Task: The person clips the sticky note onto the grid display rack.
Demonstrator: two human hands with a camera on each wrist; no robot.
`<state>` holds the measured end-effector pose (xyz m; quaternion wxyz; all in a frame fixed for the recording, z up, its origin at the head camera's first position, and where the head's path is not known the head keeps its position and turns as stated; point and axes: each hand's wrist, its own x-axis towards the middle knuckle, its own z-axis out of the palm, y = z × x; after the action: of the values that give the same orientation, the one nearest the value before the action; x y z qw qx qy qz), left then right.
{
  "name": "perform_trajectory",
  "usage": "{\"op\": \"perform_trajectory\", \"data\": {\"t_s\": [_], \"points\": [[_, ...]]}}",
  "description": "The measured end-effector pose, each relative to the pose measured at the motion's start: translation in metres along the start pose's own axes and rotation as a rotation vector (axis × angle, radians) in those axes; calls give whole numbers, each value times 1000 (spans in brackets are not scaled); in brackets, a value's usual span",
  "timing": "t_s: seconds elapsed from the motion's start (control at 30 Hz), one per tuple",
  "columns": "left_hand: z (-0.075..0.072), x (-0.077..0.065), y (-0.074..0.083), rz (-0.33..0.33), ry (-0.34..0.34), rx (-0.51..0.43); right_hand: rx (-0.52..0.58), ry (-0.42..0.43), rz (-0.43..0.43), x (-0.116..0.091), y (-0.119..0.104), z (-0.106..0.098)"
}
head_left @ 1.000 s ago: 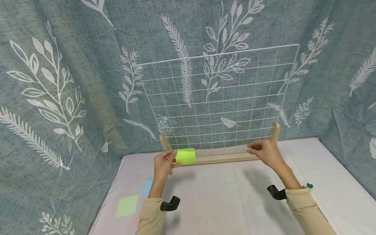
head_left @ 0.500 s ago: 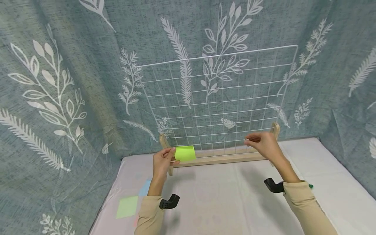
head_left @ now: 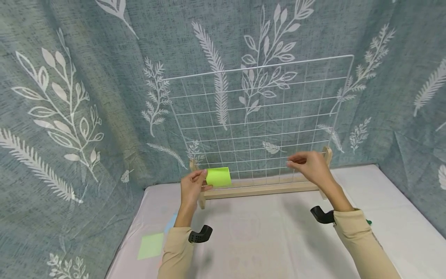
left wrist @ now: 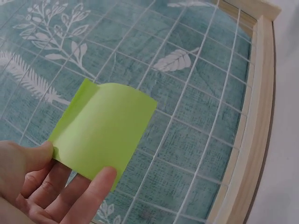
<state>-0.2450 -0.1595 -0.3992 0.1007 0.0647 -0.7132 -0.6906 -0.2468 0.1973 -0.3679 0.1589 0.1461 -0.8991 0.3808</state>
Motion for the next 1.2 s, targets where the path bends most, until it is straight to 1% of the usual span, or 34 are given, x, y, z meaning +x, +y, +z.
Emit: {"op": "perform_trajectory", "data": {"t_s": [0.17,0.23,0.37,0.6,0.87,1.03,1.2], "points": [[0,3,7,71,29,45,-6,-7,-28,5,-7,2],[2,5,10,77,32,44,-11,-11,-28,6,-9,3],[5,7,18,67,19,32,-19,-16,-34,8,-13,3],[7,12,36,119,-11,50,-11,-19,-56,14,-23,2],[9,15,51,132,-32,79,6,-6,-72,21,-31,3],[11,19,60,155,-37,61,19,5,-98,28,-40,3],[12,21,72,180,-37,56,18,-1,-119,35,-48,3]]}}
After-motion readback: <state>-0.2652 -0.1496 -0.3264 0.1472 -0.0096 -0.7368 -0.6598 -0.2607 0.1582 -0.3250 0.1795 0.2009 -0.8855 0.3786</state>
